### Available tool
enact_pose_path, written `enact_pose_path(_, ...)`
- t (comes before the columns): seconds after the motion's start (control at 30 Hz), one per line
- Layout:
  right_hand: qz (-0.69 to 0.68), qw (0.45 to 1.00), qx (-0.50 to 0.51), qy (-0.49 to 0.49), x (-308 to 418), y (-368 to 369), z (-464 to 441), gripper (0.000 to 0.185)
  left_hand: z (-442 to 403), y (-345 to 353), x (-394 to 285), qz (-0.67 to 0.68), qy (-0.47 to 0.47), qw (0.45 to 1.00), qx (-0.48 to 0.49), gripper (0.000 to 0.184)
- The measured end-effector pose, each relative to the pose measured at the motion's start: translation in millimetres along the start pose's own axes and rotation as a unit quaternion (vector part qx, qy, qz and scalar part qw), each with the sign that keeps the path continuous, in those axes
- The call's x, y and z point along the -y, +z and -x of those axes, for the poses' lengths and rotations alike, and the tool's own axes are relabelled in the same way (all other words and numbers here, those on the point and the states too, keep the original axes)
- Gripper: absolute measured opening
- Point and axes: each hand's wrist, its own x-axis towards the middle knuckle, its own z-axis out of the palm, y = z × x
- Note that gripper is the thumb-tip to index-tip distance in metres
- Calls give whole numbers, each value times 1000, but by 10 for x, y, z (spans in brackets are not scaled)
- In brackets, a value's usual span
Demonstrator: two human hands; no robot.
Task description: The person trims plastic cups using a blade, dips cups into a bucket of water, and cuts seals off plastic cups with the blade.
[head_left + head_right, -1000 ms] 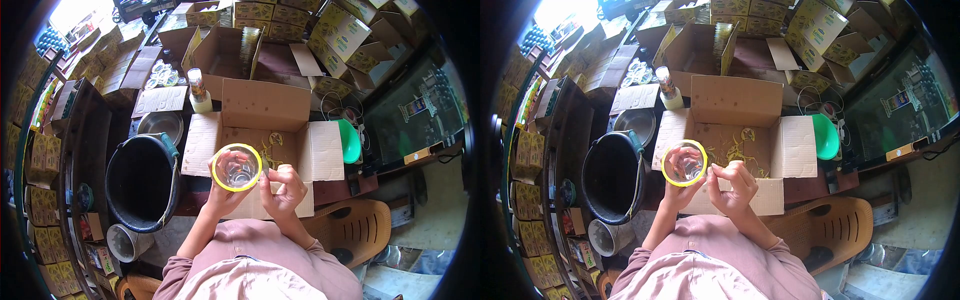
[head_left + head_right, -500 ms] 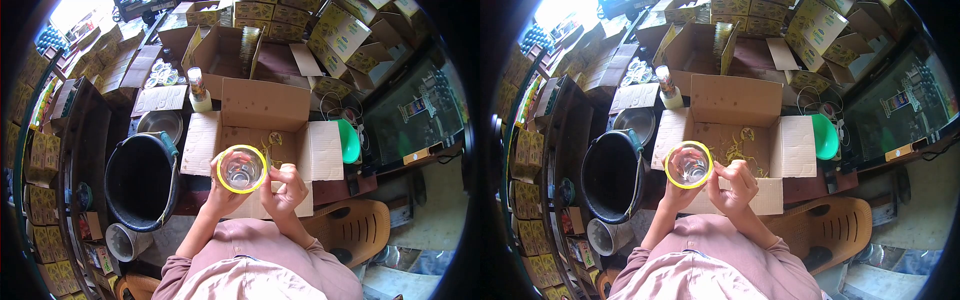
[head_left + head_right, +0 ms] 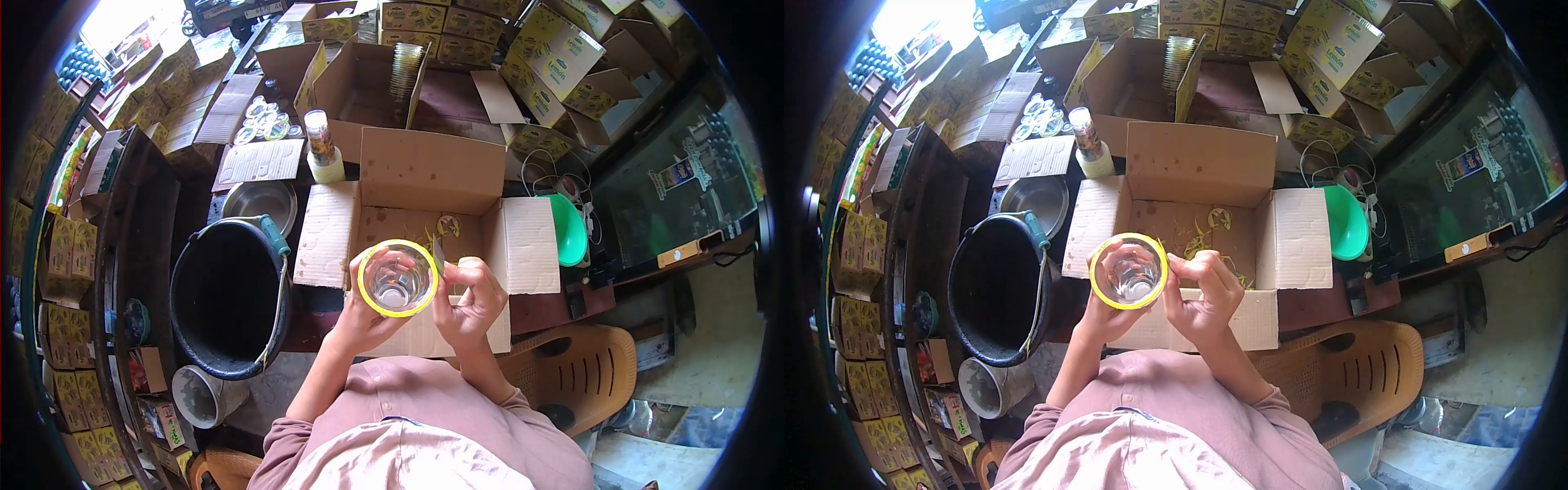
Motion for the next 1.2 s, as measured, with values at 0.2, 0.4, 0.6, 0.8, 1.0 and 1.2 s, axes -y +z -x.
enact_pose_path(0.2, 3, 1000, 10, 19, -8, -2, -4, 20, -10, -47, -19, 41, -38, 997, 49, 77)
enact_pose_path(0.4, -35, 998, 2, 55, 10, 11, -5, 17, 16, -7, 71, 146, -61, 987, 18, 74)
enact_pose_path(0.6, -11, 999, 3, 33, 34, -4, 22, 17, 17, -33, 89, 181, -82, 980, 5, 74)
enact_pose_path(0.8, 14, 1000, 6, 17, 92, -15, 44, 17, 18, -18, 73, 173, -79, 982, -1, 74)
enact_pose_path(1.0, 30, 1000, 5, 6, 102, -20, 52, 18, 27, -23, 71, 147, -75, 986, 1, 75)
enact_pose_path(1.2, 75, 997, -2, -24, 120, -15, 25, 20, 17, -15, 12, 97, -69, 993, 11, 77)
